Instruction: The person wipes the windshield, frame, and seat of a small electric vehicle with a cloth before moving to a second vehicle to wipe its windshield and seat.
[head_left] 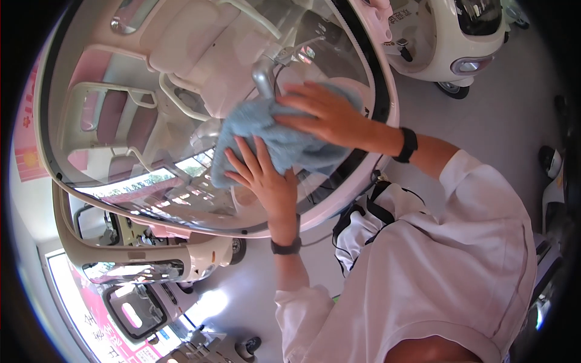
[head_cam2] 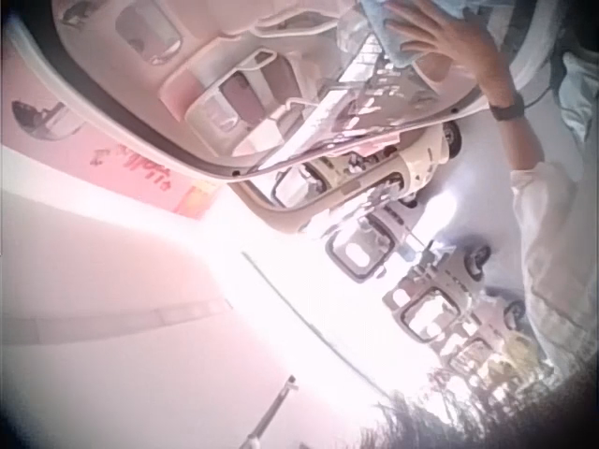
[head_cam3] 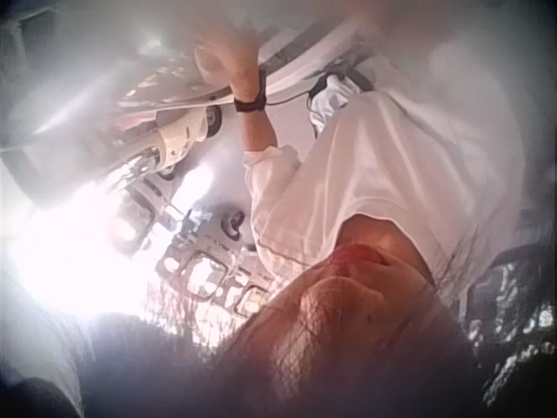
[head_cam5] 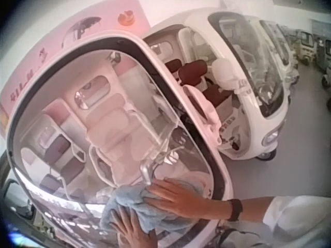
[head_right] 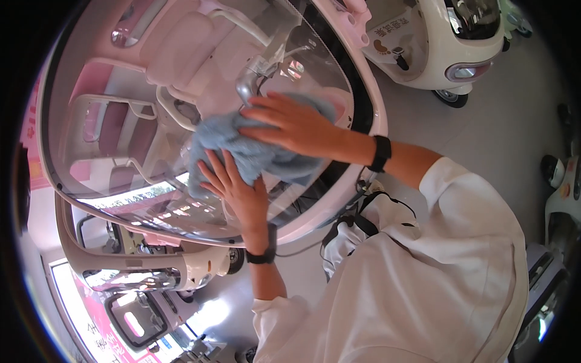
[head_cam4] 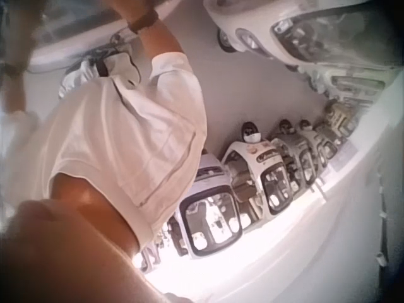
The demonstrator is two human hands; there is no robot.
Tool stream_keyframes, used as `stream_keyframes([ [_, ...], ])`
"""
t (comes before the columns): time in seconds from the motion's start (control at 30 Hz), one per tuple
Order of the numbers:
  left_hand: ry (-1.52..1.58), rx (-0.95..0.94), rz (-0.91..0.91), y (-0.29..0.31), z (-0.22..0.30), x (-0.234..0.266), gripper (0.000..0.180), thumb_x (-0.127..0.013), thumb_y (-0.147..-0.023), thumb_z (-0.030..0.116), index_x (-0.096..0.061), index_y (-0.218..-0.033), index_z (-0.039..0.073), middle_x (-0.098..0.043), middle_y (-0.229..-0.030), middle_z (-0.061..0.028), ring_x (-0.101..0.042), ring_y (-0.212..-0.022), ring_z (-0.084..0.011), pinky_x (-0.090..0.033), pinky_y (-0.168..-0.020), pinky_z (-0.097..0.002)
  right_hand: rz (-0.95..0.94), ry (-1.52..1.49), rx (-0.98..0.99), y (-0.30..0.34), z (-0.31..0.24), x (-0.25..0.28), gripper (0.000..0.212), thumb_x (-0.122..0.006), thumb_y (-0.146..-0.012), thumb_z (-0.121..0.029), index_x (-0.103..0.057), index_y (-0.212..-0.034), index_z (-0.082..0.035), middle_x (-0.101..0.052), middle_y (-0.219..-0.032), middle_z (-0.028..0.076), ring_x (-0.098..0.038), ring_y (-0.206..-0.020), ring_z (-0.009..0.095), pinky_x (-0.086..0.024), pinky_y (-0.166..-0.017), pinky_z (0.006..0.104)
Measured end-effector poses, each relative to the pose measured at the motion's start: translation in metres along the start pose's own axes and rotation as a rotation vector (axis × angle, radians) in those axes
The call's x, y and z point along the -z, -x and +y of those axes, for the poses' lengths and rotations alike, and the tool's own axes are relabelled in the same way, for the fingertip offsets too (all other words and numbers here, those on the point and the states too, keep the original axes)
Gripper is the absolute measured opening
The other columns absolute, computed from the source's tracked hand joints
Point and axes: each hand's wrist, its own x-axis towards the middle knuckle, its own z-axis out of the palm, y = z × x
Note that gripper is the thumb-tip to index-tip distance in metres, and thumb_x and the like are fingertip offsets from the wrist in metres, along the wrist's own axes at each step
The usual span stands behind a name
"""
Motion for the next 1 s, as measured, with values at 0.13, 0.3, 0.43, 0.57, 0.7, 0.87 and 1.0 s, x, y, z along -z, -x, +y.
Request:
stream_keyframes([
  [0.13, 0.021, 0.042, 0.042, -0.056, 0.023, 0.006, 0.089, -0.070, -0.068, 0.016, -0.034, -0.149, 0.011, -0.022, -0.157, -0.0173, -0.011, -0.144, -0.0467, -0.005, -0.110, -0.0694, 0.067, 0.021, 0.050, -0.041, 0.046, 0.015, 0.054, -0.068, -0.075, -0.006, -0.061, -0.127, -0.018, -0.049, -0.138, 0.007, -0.044, -0.132, 0.029, -0.037, -0.110, 0.0450],
  [0.3, 0.012, -0.023, 0.187, -0.080, 0.041, -0.003, 0.093, -0.075, -0.068, 0.016, -0.031, -0.150, 0.015, -0.023, -0.157, -0.0142, -0.014, -0.145, -0.0437, -0.007, -0.109, -0.0699, 0.208, -0.016, -0.045, -0.041, 0.053, 0.027, 0.065, -0.074, -0.066, 0.000, -0.060, -0.127, -0.018, -0.051, -0.135, 0.007, -0.047, -0.127, 0.029, -0.039, -0.107, 0.0435],
  [0.43, 0.023, 0.008, 0.004, -0.024, 0.055, -0.034, 0.098, -0.080, -0.061, 0.017, -0.035, -0.148, 0.018, -0.025, -0.157, -0.0110, -0.017, -0.145, -0.0409, -0.009, -0.110, -0.0693, 0.048, -0.067, -0.168, 0.037, 0.046, 0.019, 0.067, -0.070, -0.065, 0.002, -0.059, -0.129, -0.015, -0.049, -0.136, 0.012, -0.043, -0.130, 0.035, -0.033, -0.110, 0.0507],
  [0.57, 0.028, -0.011, -0.135, 0.068, 0.050, -0.073, 0.089, -0.076, -0.062, 0.015, -0.042, -0.144, 0.017, -0.032, -0.154, -0.0097, -0.023, -0.143, -0.0400, -0.011, -0.110, -0.0680, -0.082, -0.169, -0.218, 0.129, 0.015, 0.008, 0.067, -0.070, -0.063, 0.001, -0.060, -0.127, -0.015, -0.045, -0.139, 0.013, -0.040, -0.132, 0.038, -0.031, -0.110, 0.0552],
  [0.7, -0.011, -0.077, -0.135, 0.105, 0.036, -0.082, 0.084, -0.072, -0.062, 0.010, -0.045, -0.141, 0.015, -0.036, -0.151, -0.0101, -0.027, -0.141, -0.0392, -0.012, -0.112, -0.0654, -0.207, -0.204, -0.255, 0.146, -0.005, 0.001, 0.068, -0.075, -0.059, 0.001, -0.061, -0.124, -0.014, -0.043, -0.140, 0.013, -0.039, -0.133, 0.038, -0.033, -0.108, 0.0541],
  [0.87, -0.026, -0.003, -0.178, 0.070, 0.017, -0.041, 0.081, -0.068, -0.061, 0.010, -0.046, -0.139, 0.011, -0.037, -0.150, -0.0127, -0.026, -0.142, -0.0390, -0.012, -0.114, -0.0632, -0.220, -0.259, -0.177, 0.092, -0.011, -0.004, 0.069, -0.078, -0.058, -0.001, -0.061, -0.124, -0.014, -0.043, -0.139, 0.012, -0.041, -0.131, 0.037, -0.036, -0.106, 0.0525],
  [1.0, -0.027, 0.029, -0.058, 0.037, -0.011, -0.006, 0.079, -0.064, -0.065, 0.012, -0.044, -0.141, 0.010, -0.034, -0.152, -0.0139, -0.023, -0.143, -0.0401, -0.011, -0.114, -0.0620, -0.137, -0.225, -0.135, 0.025, -0.027, -0.011, 0.067, -0.078, -0.059, -0.002, -0.061, -0.123, -0.011, -0.045, -0.138, 0.012, -0.041, -0.131, 0.036, -0.036, -0.106, 0.0530],
])
